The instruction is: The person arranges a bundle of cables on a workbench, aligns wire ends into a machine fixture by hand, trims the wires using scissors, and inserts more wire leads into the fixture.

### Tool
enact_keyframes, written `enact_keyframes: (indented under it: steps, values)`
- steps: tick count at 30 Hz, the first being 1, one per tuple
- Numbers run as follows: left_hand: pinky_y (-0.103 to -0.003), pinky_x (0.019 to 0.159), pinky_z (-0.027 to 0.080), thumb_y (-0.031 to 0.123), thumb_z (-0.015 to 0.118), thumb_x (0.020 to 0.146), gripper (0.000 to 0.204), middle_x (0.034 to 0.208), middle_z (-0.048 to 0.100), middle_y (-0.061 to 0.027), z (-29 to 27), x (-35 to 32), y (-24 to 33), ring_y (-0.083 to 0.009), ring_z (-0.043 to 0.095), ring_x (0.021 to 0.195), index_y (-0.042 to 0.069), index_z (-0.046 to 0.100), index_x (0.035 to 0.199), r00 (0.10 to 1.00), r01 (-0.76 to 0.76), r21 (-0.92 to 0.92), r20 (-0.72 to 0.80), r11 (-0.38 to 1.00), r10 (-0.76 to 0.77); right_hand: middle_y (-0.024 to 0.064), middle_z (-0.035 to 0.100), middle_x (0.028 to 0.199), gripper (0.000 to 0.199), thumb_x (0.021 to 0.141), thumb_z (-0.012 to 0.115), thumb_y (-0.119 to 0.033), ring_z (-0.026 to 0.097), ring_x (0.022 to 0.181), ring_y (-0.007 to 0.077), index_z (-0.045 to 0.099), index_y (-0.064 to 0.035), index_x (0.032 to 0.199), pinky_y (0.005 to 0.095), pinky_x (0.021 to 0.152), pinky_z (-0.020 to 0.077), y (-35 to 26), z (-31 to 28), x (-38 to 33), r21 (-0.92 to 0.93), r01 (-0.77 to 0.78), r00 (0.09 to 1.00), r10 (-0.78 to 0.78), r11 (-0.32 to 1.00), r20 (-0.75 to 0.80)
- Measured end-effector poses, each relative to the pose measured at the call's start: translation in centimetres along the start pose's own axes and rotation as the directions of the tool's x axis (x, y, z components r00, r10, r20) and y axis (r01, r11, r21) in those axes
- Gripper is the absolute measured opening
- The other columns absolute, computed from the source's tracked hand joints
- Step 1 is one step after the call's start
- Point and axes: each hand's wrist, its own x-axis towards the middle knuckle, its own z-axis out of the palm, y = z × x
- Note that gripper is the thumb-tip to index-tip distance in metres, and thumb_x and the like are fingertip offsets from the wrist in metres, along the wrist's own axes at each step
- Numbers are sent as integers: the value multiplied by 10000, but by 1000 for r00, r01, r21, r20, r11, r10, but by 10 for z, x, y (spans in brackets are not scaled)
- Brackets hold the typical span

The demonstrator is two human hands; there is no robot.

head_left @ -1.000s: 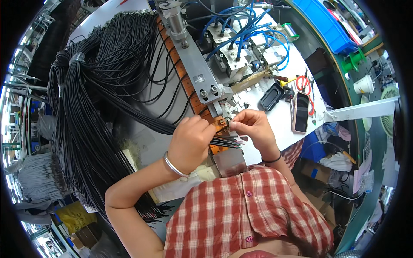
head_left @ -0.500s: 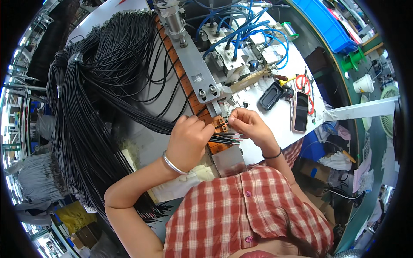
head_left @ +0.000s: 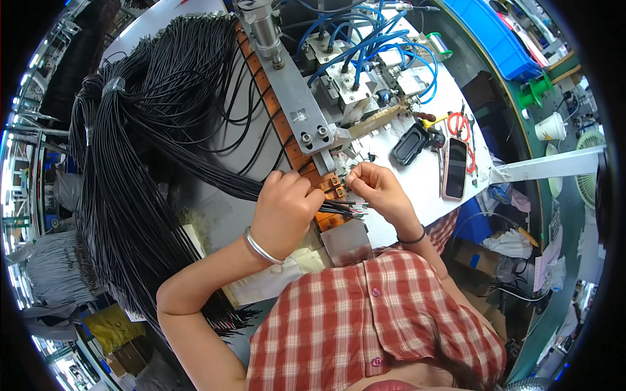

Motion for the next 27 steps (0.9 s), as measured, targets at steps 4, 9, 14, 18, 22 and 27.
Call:
enact_keyframes:
  steps: [4,9,14,18,22,27]
  values:
    - [-364,686,392,-9,613,598,247,713,534,-69,-3,1,2,-261,510,728,38,604,840,1000,14,48,-17,999,-13,-56,527,664,73,877,610,-75,455,577,-11,605,-6,902,151,488,343,-12,3,-13,59,106,993,-102,993,-64]
    - [-364,669,401,-15,620,591,263,727,542,-75,-4,1,3,-266,515,736,35,609,849,1000,27,-46,-3,999,-27,-20,608,729,86,852,634,-42,466,562,-6,656,13,914,163,479,360,-21,1,-15,155,126,991,-119,980,-54]
    - [-375,644,409,-29,600,576,264,725,544,-88,-3,-2,1,-280,513,733,29,600,833,999,47,-76,11,996,-46,9,642,757,83,847,641,-40,481,535,9,664,27,891,174,462,383,-13,1,-15,158,97,994,-87,983,-69]
    - [-384,636,412,-39,578,561,239,698,526,-95,-12,3,6,-289,504,718,27,572,791,994,107,-48,4,993,-107,17,638,722,94,841,655,-52,492,507,29,663,29,890,181,430,379,-19,3,-17,260,66,997,-57,963,-44]
    - [-382,634,413,-45,560,555,205,685,507,-97,-14,4,5,-289,495,711,26,538,746,997,81,-99,-4,992,-82,27,639,706,105,834,669,-66,498,499,41,658,29,880,185,416,375,-20,-5,-15,466,-157,953,9,871,304]
    - [-385,638,408,-45,562,559,179,692,502,-94,-5,2,3,-284,493,717,29,517,716,996,63,-123,-56,990,-70,25,629,690,98,834,676,-78,488,494,38,645,15,837,190,403,358,-16,-2,-12,315,36,998,-48,948,32]
